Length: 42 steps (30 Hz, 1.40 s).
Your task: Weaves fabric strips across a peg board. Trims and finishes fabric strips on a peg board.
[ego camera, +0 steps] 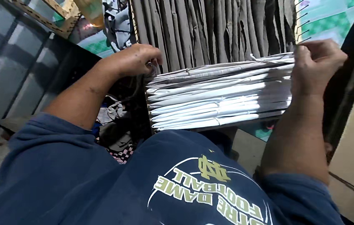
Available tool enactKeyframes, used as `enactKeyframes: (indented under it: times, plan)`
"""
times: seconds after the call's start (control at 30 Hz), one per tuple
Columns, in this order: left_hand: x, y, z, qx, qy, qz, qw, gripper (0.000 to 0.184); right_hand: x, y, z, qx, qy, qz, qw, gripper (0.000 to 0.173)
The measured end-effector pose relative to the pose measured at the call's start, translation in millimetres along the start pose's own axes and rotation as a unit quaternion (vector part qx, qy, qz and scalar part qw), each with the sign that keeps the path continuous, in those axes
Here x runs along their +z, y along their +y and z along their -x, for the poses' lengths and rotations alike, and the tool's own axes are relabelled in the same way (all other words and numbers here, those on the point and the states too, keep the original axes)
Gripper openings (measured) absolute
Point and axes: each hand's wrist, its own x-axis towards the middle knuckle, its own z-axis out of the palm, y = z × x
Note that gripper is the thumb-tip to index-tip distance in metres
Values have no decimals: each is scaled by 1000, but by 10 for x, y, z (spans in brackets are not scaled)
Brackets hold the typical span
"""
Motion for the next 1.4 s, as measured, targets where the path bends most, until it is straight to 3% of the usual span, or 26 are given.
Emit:
enactKeyframes:
  times: [0.17,0.4,0.6,0.73,0.87,1.1,1.17,1.23,1.33,1.4]
  plan:
    - [-102,-43,-46,-96,4,84,992,30,406,-522,26,-89,-69,-103,988,32]
    - [-63,-177,107,-109,82,213,968,28,1072,-1199,254,-113,-231,-235,938,22]
    - [124,-314,352,-117,177,243,946,26,1578,-1556,468,-154,-335,-183,911,23]
    - [324,-397,657,-155,169,244,942,25,1724,-1616,564,-220,-339,-89,910,24]
    - [530,-329,819,-158,179,268,933,32,1748,-1627,600,-227,-327,-66,915,26]
    - [633,-262,625,-81,366,75,924,21,1732,-1728,690,-250,-288,-36,924,25]
    - [624,-249,590,-58,372,23,926,20,1709,-1741,709,-257,-276,-34,925,25]
    - [624,-271,601,-87,364,-26,927,21,1710,-1733,739,-261,-270,-34,926,25]
    - [663,-307,687,-146,341,-35,928,24,1738,-1708,777,-272,-270,-36,923,22]
    - [731,-273,740,-136,357,-34,924,23,1747,-1699,800,-279,-268,-37,921,22]
